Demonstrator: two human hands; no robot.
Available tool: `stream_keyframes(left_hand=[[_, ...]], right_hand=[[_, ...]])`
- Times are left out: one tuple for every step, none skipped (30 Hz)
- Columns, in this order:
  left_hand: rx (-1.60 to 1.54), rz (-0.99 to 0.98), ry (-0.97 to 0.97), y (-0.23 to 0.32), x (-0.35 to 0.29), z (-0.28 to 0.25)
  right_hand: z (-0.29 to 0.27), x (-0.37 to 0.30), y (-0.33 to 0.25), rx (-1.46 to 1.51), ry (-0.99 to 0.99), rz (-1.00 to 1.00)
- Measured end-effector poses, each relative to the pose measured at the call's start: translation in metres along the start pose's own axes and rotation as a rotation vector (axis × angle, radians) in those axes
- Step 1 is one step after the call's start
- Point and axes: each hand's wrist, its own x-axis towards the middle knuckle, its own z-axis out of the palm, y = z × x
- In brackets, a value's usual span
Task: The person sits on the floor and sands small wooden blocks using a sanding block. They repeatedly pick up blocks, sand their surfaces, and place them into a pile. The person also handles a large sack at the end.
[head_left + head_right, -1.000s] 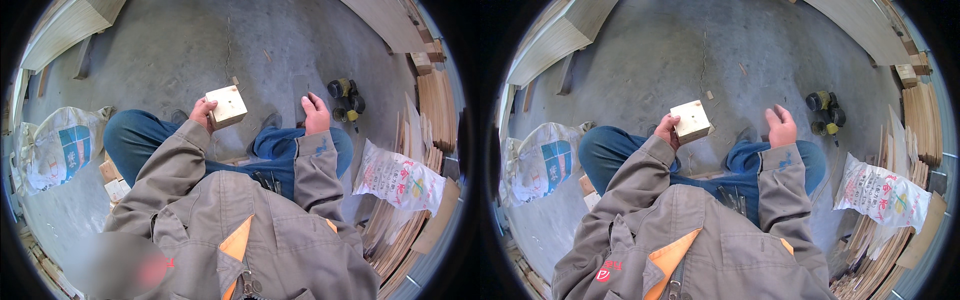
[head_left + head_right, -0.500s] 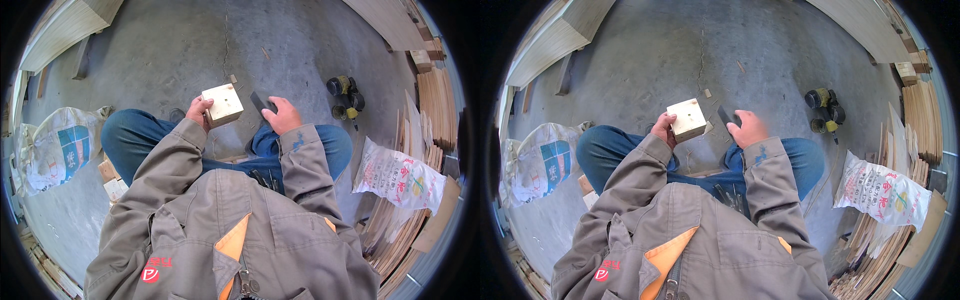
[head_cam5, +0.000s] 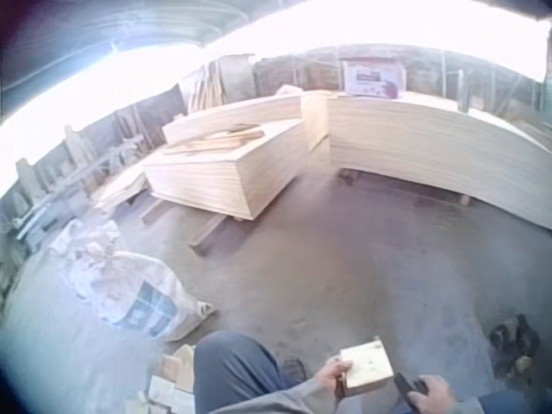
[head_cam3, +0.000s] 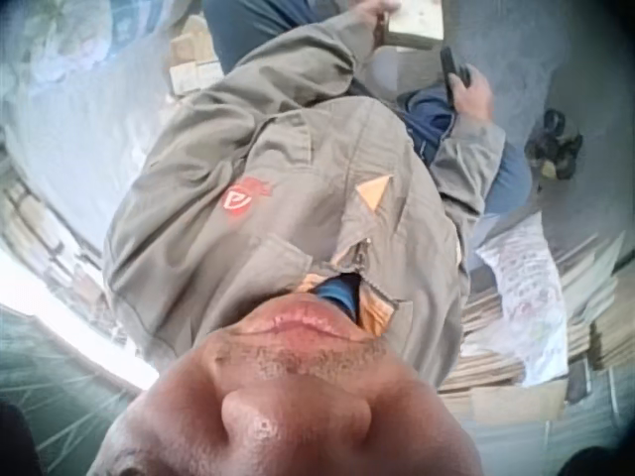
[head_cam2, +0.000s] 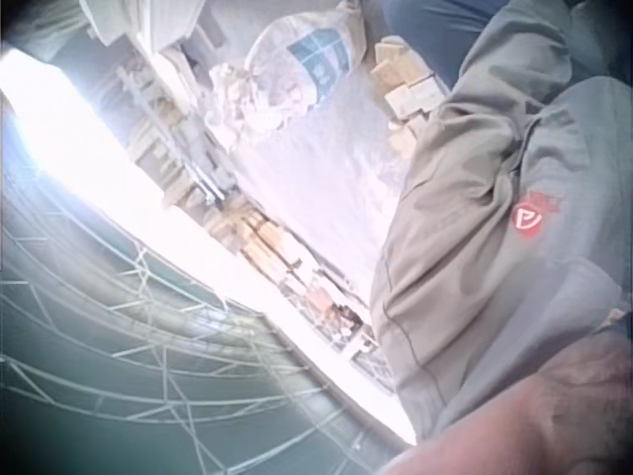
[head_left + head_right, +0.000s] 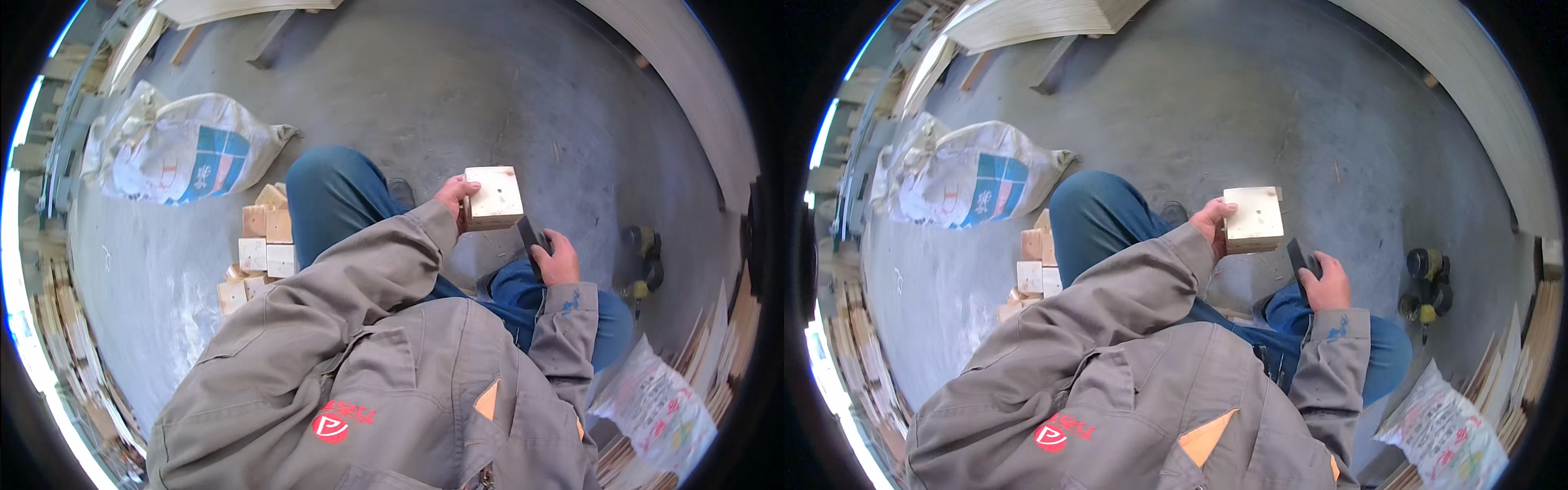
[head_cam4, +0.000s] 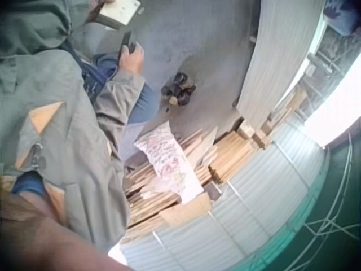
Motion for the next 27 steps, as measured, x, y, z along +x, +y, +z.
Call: stream_keyframes(left_hand=[[-0.003, 0.007, -0.004, 0.007, -0.003, -0.002], [-0.013, 0.002, -0.014, 0.010, -0.008, 0.001], [-0.022, -0.006, -0.024, 0.012, -0.011, 0.002], [-0.067, -0.030, -0.050, 0.012, -0.010, 0.000], [-0.103, -0.053, -0.076, 0.016, -0.010, -0.001], [-0.139, -0.079, -0.102, 0.018, -0.010, -0.002], [-0.163, -0.078, -0.107, 0.020, -0.010, -0.003], [-0.185, -0.081, -0.117, 0.021, -0.012, 0.000], [-0.206, -0.085, -0.127, 0.023, -0.013, 0.003], [-0.208, -0.055, -0.139, 0.025, -0.017, 0.004], [-0.213, -0.031, -0.157, 0.030, -0.023, 0.009], [-0.214, -0.007, -0.173, 0.036, -0.030, 0.012], [-0.206, 0.018, -0.232, 0.044, -0.034, 0.014], [-0.178, 0.060, -0.235, 0.055, -0.039, 0.018], [-0.168, 0.106, -0.274, 0.065, -0.041, 0.021], [-0.161, 0.154, -0.312, 0.076, -0.043, 0.023], [-0.140, 0.214, -0.310, 0.089, -0.051, 0.023], [-0.118, 0.269, -0.311, 0.104, -0.058, 0.023], [-0.073, 0.309, -0.326, 0.120, -0.064, 0.019], [-0.036, 0.410, -0.302, 0.136, -0.075, 0.019], [-0.066, 0.465, -0.284, 0.153, -0.087, 0.015], [-0.089, 0.540, -0.238, 0.170, -0.096, 0.007], [-0.070, 0.572, -0.240, 0.187, -0.110, 0.000], [-0.068, 0.664, -0.221, 0.202, -0.122, -0.011], [-0.042, 0.720, -0.205, 0.220, -0.132, -0.025], [-0.089, 0.805, -0.055, 0.227, -0.147, -0.023], [-0.061, 0.813, -0.064, 0.240, -0.156, -0.039]], right_hand=[[0.003, 0.002, -0.001, -0.007, -0.001, -0.011], [-0.001, 0.001, 0.000, -0.025, 0.000, -0.011], [0.001, 0.004, 0.003, -0.013, -0.007, -0.015], [0.000, 0.005, 0.005, -0.025, -0.012, -0.019], [0.000, 0.006, 0.002, -0.030, -0.014, -0.021], [0.000, 0.007, 0.000, -0.035, -0.014, -0.021], [0.001, 0.007, -0.001, -0.035, -0.011, -0.027], [0.000, 0.007, 0.000, -0.036, -0.003, -0.030], [-0.001, 0.007, 0.002, -0.036, 0.006, -0.033], [0.000, 0.007, 0.002, -0.032, 0.005, -0.032], [-0.002, 0.006, 0.000, -0.033, 0.008, -0.026], [-0.002, 0.005, 0.000, -0.031, 0.011, -0.019], [0.000, 0.005, 0.002, -0.043, 0.035, -0.042], [0.002, 0.006, 0.004, -0.037, 0.037, -0.044], [0.002, 0.005, 0.005, -0.031, 0.041, -0.041], [0.001, 0.004, 0.006, -0.027, 0.044, -0.039], [0.001, 0.004, 0.006, -0.024, 0.040, -0.037], [0.000, 0.004, 0.005, -0.021, 0.039, -0.031], [-0.001, 0.003, 0.005, -0.019, 0.038, -0.026], [0.000, 0.004, 0.004, -0.003, 0.039, -0.040], [0.001, 0.005, 0.004, 0.009, 0.040, -0.052], [0.002, 0.005, 0.005, 0.023, 0.041, -0.063], [0.002, 0.006, 0.006, 0.023, 0.042, -0.060], [0.002, 0.007, 0.004, 0.026, 0.040, -0.064], [0.001, 0.007, 0.004, 0.026, 0.040, -0.063], [0.002, 0.008, 0.004, 0.024, 0.040, -0.062], [0.001, 0.008, 0.005, 0.017, 0.041, -0.061]])
